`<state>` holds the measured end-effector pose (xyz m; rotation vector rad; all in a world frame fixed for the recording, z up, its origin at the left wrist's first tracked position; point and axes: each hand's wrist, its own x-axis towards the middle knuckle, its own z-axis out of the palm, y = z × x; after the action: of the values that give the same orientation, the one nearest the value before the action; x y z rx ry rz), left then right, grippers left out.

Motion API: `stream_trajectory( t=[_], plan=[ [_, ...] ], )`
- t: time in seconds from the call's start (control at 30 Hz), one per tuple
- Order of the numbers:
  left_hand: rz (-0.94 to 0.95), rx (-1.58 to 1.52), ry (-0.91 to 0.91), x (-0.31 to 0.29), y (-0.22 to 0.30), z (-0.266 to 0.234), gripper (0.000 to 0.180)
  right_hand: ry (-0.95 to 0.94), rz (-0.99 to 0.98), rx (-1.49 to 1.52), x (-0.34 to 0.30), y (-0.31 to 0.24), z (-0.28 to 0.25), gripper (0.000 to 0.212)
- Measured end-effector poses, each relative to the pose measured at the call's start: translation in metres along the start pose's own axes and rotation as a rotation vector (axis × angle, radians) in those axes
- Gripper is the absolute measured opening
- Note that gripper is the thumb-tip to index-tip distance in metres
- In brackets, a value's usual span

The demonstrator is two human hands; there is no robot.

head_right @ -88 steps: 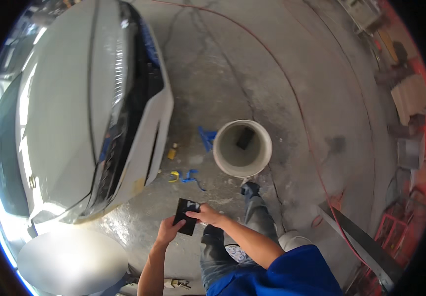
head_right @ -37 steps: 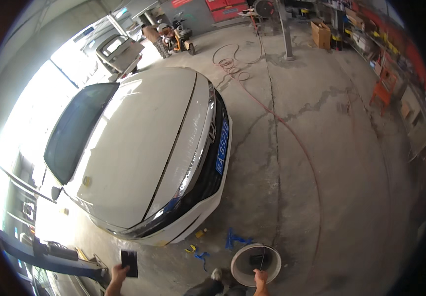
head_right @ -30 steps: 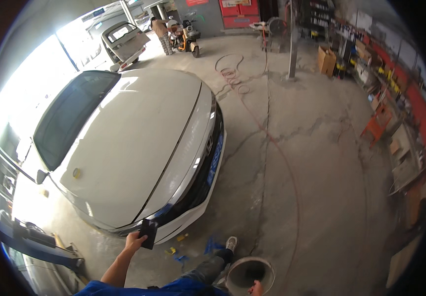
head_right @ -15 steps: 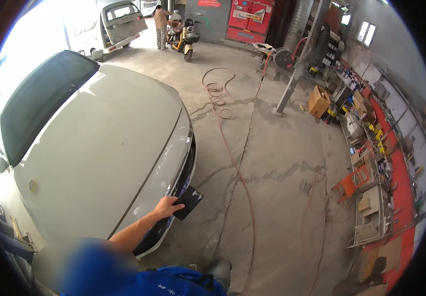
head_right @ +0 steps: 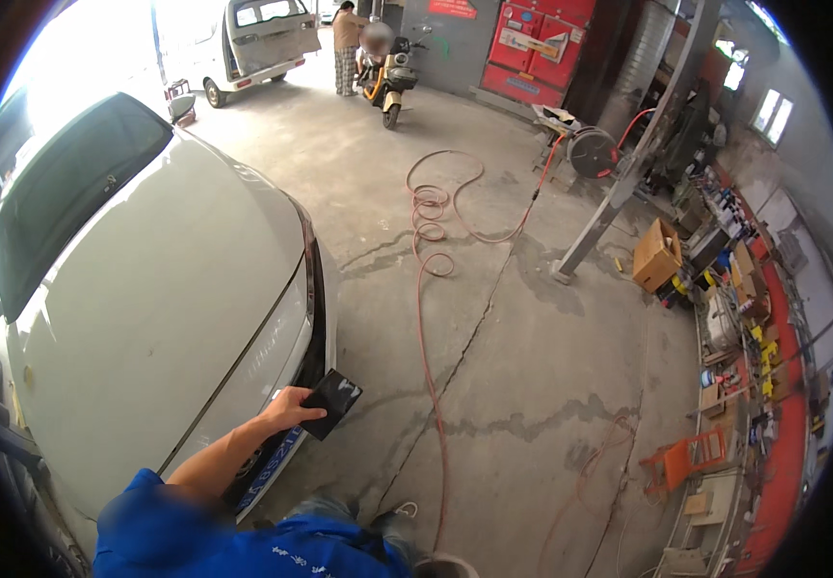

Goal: The person wets a sanding block in a bucket and then sands the front bumper of a white car. They repeatedly dip the sanding block into water and continue sanding different areas of the bumper.

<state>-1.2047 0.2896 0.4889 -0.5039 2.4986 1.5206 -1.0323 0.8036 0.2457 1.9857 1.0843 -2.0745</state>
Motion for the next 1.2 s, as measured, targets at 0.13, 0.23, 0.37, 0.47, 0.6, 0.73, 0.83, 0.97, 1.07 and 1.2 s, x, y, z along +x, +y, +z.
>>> stream_trajectory(
  t=[0.13,0.23,0.37,0.47,0.6,0.73,0.83,0.97,1.07,1.2],
  plan=[
    [-0.008,-0.002,0.010,0.080,0.046,-0.010,0.032,-0.009,-0.018,0.017,0.029,-0.065,0.067,0.043],
    [0.004,-0.148,0.041,0.152,0.048,-0.011,0.033,-0.072,-0.023,0.001,0.054,-0.095,0.153,0.043],
    [0.040,-0.408,0.111,0.269,0.032,-0.018,0.038,-0.219,-0.029,-0.223,0.070,-0.144,0.335,0.047],
    [-0.077,-0.504,0.065,0.347,0.026,-0.028,0.038,-0.179,-0.041,-0.435,0.075,-0.163,0.488,0.050],
    [-0.198,-0.439,0.051,0.399,0.033,-0.060,0.036,-0.287,-0.100,-0.603,0.040,-0.184,0.692,0.047],
    [-0.326,-0.531,0.142,0.427,0.036,-0.077,0.034,-0.448,-0.075,-0.840,-0.004,-0.176,0.853,0.046],
    [-0.419,-0.600,0.218,0.461,0.066,-0.082,0.030,-0.539,-0.118,-0.958,-0.017,-0.169,0.963,0.046],
    [-0.491,-0.750,0.522,0.481,0.082,-0.047,0.029,-0.688,-0.125,-1.153,-0.019,-0.139,1.113,0.042],
    [-0.677,-0.774,0.741,0.495,0.084,0.001,0.033,-0.799,-0.109,-1.311,-0.011,-0.104,1.237,0.039],
    [-0.866,-0.855,1.153,0.526,0.137,0.069,0.026,-0.940,-0.209,-1.537,0.035,-0.047,1.341,0.033]
  ],
)
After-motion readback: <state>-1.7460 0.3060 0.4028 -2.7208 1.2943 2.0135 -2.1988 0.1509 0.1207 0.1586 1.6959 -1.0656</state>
